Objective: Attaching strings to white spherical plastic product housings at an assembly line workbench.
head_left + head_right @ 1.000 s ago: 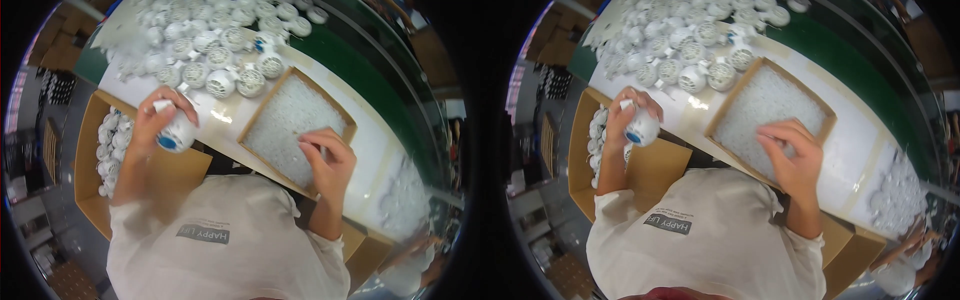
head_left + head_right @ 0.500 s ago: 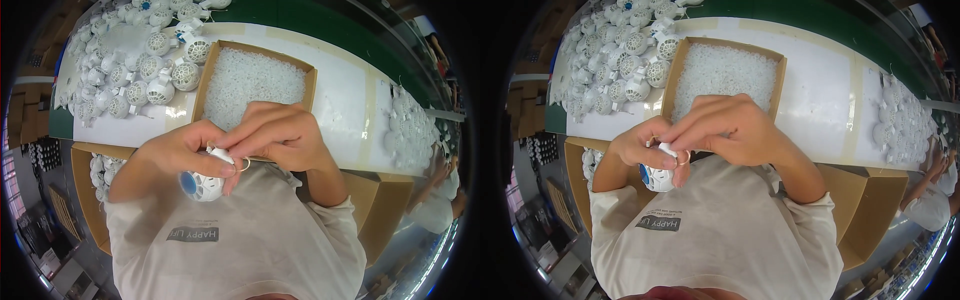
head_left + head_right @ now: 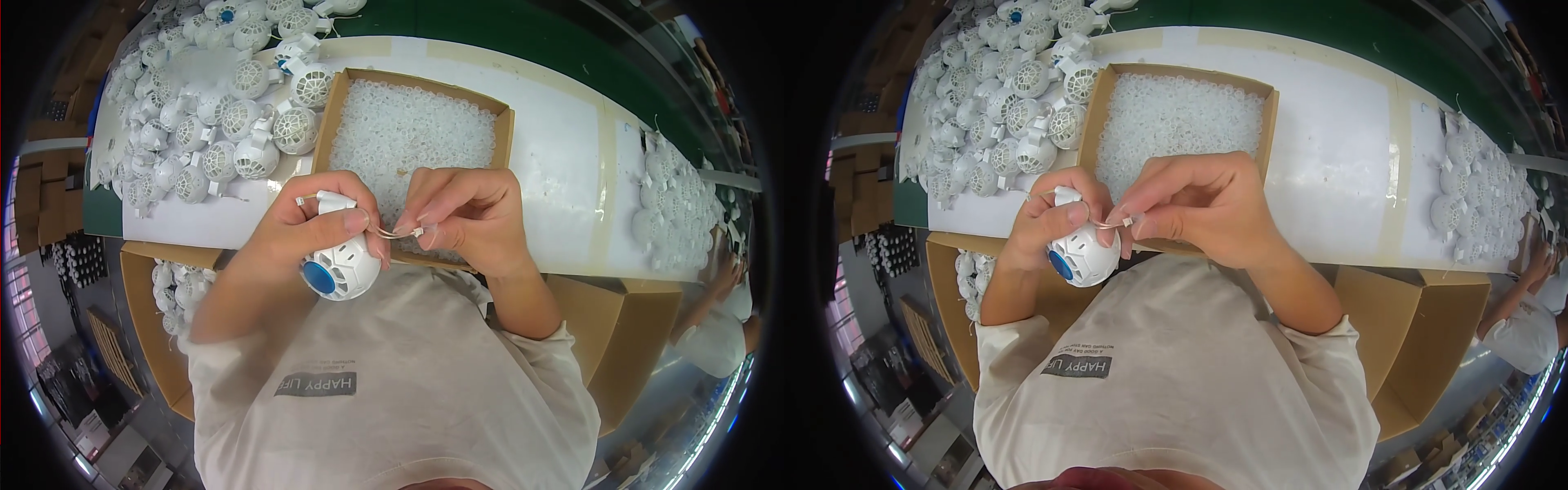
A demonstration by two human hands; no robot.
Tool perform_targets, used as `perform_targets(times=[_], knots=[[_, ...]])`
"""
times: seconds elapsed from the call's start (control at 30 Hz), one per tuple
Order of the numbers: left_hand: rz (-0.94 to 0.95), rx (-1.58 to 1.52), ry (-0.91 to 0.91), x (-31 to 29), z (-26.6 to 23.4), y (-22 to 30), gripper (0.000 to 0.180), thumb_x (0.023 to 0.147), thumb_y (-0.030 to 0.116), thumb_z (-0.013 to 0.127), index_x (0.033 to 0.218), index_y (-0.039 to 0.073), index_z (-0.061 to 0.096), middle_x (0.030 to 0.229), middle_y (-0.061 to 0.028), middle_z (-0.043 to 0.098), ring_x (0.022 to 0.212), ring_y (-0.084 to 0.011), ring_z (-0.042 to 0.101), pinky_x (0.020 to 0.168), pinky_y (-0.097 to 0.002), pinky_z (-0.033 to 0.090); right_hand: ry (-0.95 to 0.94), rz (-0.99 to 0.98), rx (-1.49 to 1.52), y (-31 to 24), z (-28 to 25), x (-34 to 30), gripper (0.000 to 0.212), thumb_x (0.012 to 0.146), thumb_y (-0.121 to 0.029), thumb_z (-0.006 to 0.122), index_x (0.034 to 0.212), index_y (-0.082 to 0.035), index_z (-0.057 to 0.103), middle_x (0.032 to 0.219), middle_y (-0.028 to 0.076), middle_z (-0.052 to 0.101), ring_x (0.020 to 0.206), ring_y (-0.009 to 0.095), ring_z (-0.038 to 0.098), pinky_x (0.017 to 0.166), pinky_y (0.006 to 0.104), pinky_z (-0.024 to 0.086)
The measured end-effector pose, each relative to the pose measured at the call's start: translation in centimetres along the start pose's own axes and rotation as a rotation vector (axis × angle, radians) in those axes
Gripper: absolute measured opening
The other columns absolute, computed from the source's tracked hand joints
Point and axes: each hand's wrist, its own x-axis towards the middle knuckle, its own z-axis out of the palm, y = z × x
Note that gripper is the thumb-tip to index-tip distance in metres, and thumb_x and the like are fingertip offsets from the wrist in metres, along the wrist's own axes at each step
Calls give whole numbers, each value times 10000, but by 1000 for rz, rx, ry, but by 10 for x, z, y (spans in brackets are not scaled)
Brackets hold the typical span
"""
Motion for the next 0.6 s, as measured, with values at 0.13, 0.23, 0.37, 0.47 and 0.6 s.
perform_targets(times=[0.13,0.23,0.37,0.47,0.6], knots=[[41,-96,25,3,1,0,128,946,122,638,960,-4,623,840,-137,699,823,-227,707,749,-338,570,27,-38,-50,0,-3,1,182,746,39,822,893,-2,723,878,166,724,791,215,649,692,311,496],[55,-41,60,3,7,3,159,941,162,634,944,4,612,834,-129,680,796,-216,681,730,-334,553,29,6,-41,-1,-2,1,176,751,45,817,894,4,724,880,168,723,792,215,649,694,307,497],[79,50,113,3,8,4,190,935,202,634,924,15,606,828,-115,663,763,-200,652,702,-324,533,62,20,-120,-2,6,-3,186,739,61,814,895,12,725,881,163,724,793,216,645,694,306,495],[128,-6,122,2,5,0,122,949,124,644,960,3,633,847,-123,704,808,-218,700,721,-339,570,64,-86,-393,-5,9,-5,209,720,70,815,901,16,727,881,155,725,791,217,640,693,308,494],[442,664,313,5,4,-11,108,923,105,674,960,5,658,851,-108,712,780,-187,683,700,-323,557,74,-302,-921,-8,13,-9,240,694,67,817,914,18,735,882,134,728,794,216,632,697,315,494]])
